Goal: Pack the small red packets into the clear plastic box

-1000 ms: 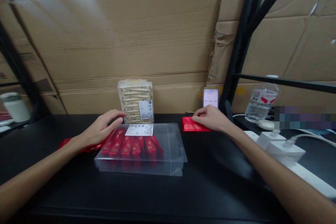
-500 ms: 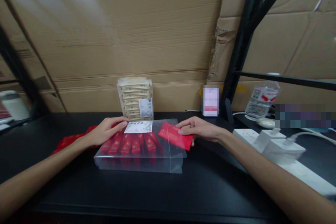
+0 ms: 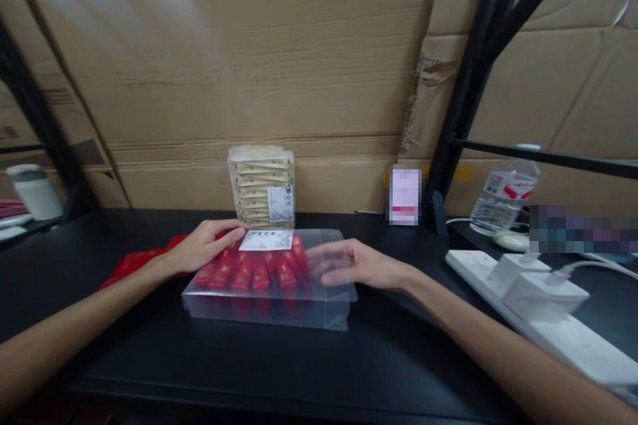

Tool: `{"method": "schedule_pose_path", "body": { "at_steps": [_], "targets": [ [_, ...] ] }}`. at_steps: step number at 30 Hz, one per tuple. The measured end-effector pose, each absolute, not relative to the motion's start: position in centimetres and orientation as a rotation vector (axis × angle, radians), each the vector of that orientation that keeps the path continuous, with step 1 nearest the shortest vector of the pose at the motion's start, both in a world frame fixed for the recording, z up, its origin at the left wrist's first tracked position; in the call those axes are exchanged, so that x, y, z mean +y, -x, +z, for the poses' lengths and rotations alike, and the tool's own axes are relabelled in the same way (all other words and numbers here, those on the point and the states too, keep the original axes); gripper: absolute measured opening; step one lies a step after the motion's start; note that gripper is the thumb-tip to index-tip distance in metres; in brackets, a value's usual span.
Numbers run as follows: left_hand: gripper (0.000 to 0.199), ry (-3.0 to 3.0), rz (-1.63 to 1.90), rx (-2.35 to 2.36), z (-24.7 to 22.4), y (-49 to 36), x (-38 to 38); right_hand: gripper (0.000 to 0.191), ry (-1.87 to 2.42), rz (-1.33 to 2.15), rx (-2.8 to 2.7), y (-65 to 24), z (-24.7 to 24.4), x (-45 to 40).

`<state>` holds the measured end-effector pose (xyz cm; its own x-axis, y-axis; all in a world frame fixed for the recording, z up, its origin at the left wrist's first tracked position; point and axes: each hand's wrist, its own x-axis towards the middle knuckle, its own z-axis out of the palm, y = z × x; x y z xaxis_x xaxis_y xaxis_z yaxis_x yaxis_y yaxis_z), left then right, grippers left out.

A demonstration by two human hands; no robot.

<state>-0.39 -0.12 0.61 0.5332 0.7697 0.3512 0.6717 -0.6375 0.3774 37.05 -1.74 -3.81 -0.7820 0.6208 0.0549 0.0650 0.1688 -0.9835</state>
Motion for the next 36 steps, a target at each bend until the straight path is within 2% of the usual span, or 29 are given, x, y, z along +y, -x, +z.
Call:
{"method": "schedule_pose_path", "body": {
  "at_steps": [4,8,12,17,24,29,33,36],
  "targets": [
    [0.049,-2.669,0.714,1.546,2.4,1.8,0.2,0.040,0.731,1.530,-1.918,-36.6,-3.7,-1.8],
    [0.059,-2.645,0.506,1.914,4.4,5.8,1.9,0.032,0.993,1.317,-1.874,-36.9,-3.7,-1.1],
    [0.067,-2.370,0.180,1.906,4.2,9.2,3.7,0.020,1.168,0.892,-1.945,-38.3,-4.0,0.2],
    [0.067,-2.321,-0.001,1.833,3.0,9.8,4.3,0.023,1.293,0.384,-2.025,-39.8,-3.9,0.8],
    [0.036,-2.642,0.377,1.811,5.6,10.5,3.5,0.028,1.279,0.160,-1.865,-39.5,-3.2,0.0],
    [0.041,-2.853,1.115,1.716,6.0,7.4,0.9,0.031,1.106,0.152,-1.864,-38.7,-2.5,-1.5],
    [0.035,-3.188,1.073,1.172,4.0,2.9,-1.2,0.033,0.900,0.084,-2.036,-37.4,-2.0,-3.0],
    [0.027,-3.222,0.930,0.924,2.8,0.4,-2.2,0.043,0.741,-0.011,-2.157,-36.1,-1.7,-4.0]
  ]
}}
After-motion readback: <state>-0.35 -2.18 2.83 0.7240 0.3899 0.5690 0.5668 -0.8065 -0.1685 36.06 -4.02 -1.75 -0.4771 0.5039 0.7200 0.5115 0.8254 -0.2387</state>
